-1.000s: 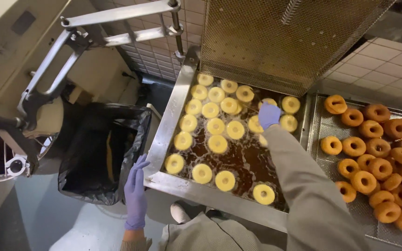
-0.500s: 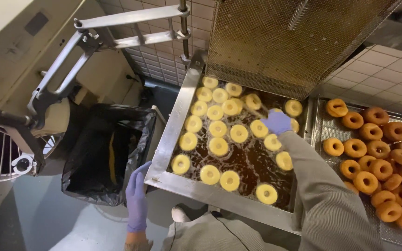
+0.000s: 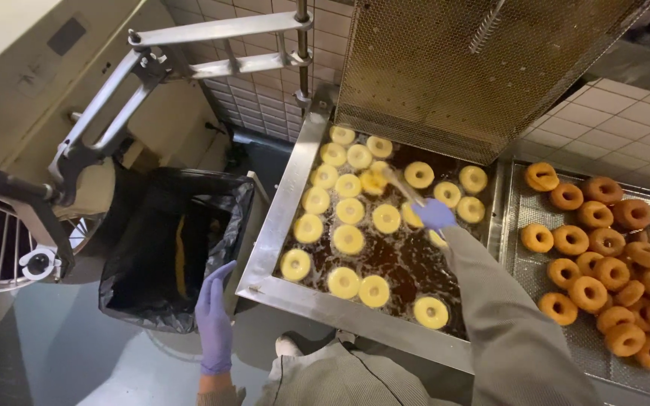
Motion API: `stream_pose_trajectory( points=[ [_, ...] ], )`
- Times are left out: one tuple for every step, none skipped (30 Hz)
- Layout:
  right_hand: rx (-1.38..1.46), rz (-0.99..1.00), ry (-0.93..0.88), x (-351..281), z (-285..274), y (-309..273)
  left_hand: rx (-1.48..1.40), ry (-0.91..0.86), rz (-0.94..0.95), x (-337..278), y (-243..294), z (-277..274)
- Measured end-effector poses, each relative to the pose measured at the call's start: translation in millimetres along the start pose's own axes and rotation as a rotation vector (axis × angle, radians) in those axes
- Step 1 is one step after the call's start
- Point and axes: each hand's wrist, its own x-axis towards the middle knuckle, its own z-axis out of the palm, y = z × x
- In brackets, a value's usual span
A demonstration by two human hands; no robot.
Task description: Fry raw dough donuts in a deep fryer and then pack fried donuts onto a tray.
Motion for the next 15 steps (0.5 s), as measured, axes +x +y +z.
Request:
stream_pose_trajectory(
  points=[
    [-0.005,0.003,0.001,1,-5,9,-0.004,0.0,-0.004,-2,3,0],
    [-0.225,-0.097,0.157,1,-7,19,-0.032,0.003,-0.019,-4,5,-1],
    [-0.446,-0.198,0.313,2,-10,28,-0.06,0.006,-0.035,-6,8,-1],
    [-0.445,-0.196,0.313,-5,-9,25,-0.058,0.005,-0.035,-6,9,-1],
    [-0.462,-0.275,0.278,-12,-7,22,-0.041,0.005,-0.021,-6,10,1],
    [-0.478,-0.352,0.243,-20,-6,19,-0.022,0.003,-0.005,-6,11,3],
    [-0.476,-0.35,0.243,-30,5,5,-0.021,0.001,-0.005,-4,13,6],
    [-0.669,-0.354,0.271,-40,17,-9,-0.059,-0.025,-0.006,-4,16,9],
    [-0.863,-0.356,0.298,-51,28,-22,-0.098,-0.051,-0.008,-3,17,12],
    [-0.863,-0.358,0.297,-21,55,-6,-0.097,-0.049,-0.008,-2,18,15],
    [-0.922,-0.419,0.44,8,82,10,-0.126,-0.078,-0.011,-1,19,19],
    [-0.978,-0.482,0.586,38,110,24,-0.155,-0.101,-0.014,-1,19,21],
    [-0.98,-0.489,0.584,52,117,35,-0.155,-0.095,-0.015,-2,24,24],
    [-0.94,-0.509,0.556,68,126,43,-0.174,-0.095,-0.021,-3,30,26],
    [-0.9,-0.529,0.529,84,135,52,-0.194,-0.096,-0.026,-3,35,27]
  ],
)
